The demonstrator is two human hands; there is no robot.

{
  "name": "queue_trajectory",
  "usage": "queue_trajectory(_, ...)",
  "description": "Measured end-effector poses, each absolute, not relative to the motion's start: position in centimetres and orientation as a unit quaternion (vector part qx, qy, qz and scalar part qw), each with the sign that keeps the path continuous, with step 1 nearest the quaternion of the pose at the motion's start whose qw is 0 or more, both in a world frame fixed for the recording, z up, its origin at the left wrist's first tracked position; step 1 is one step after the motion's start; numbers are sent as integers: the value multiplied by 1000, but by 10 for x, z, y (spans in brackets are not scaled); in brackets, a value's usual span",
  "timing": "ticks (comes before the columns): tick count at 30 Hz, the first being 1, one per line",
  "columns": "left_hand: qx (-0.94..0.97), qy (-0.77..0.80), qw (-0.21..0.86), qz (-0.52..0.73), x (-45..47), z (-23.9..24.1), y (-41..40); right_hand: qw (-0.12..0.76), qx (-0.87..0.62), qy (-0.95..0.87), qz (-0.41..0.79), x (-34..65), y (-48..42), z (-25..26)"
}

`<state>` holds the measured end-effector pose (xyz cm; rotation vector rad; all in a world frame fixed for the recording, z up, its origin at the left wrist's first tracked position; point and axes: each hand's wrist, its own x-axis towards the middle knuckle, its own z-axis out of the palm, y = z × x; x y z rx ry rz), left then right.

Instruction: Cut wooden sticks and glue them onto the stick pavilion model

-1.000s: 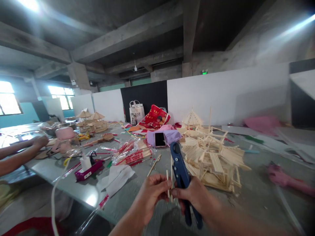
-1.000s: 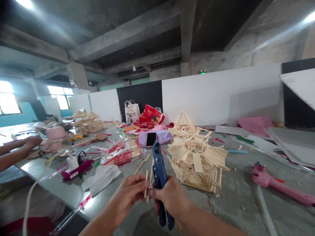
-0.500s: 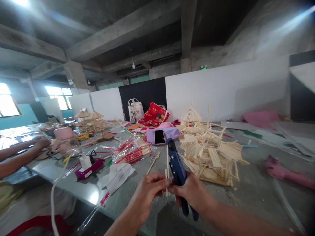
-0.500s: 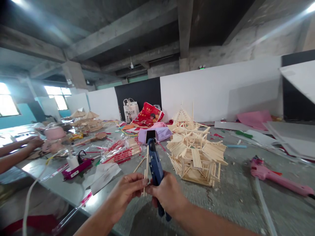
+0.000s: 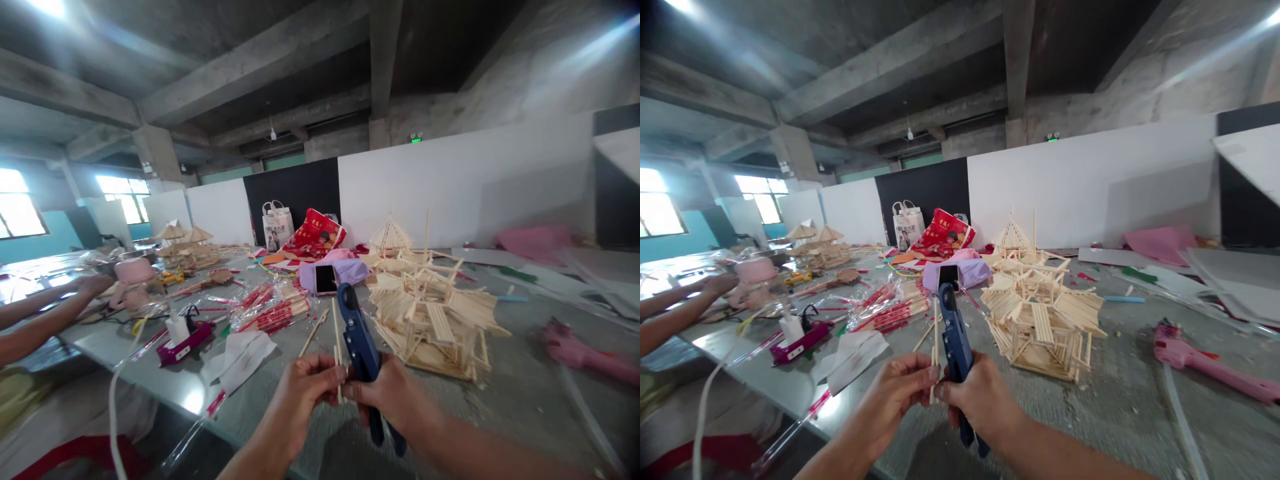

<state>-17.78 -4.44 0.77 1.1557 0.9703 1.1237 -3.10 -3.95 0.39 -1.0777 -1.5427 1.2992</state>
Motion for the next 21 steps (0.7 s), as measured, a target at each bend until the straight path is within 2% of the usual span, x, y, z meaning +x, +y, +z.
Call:
queue_trajectory(7, 489, 440, 558, 506, -172, 5, -49, 414, -400, -618, 535, -31, -38, -2)
queue_trajectory(13, 511, 446, 591, 436, -179, 12, -43, 399, -396, -632, 534, -33, -39, 3)
queue_trajectory(17, 591, 472, 467, 458, -188, 10, -23, 383, -471, -617, 501, -30, -42, 8)
queue_trajectory(21, 649, 530, 313, 446, -197, -3, 3, 342, -516, -550, 561, -20, -49, 6)
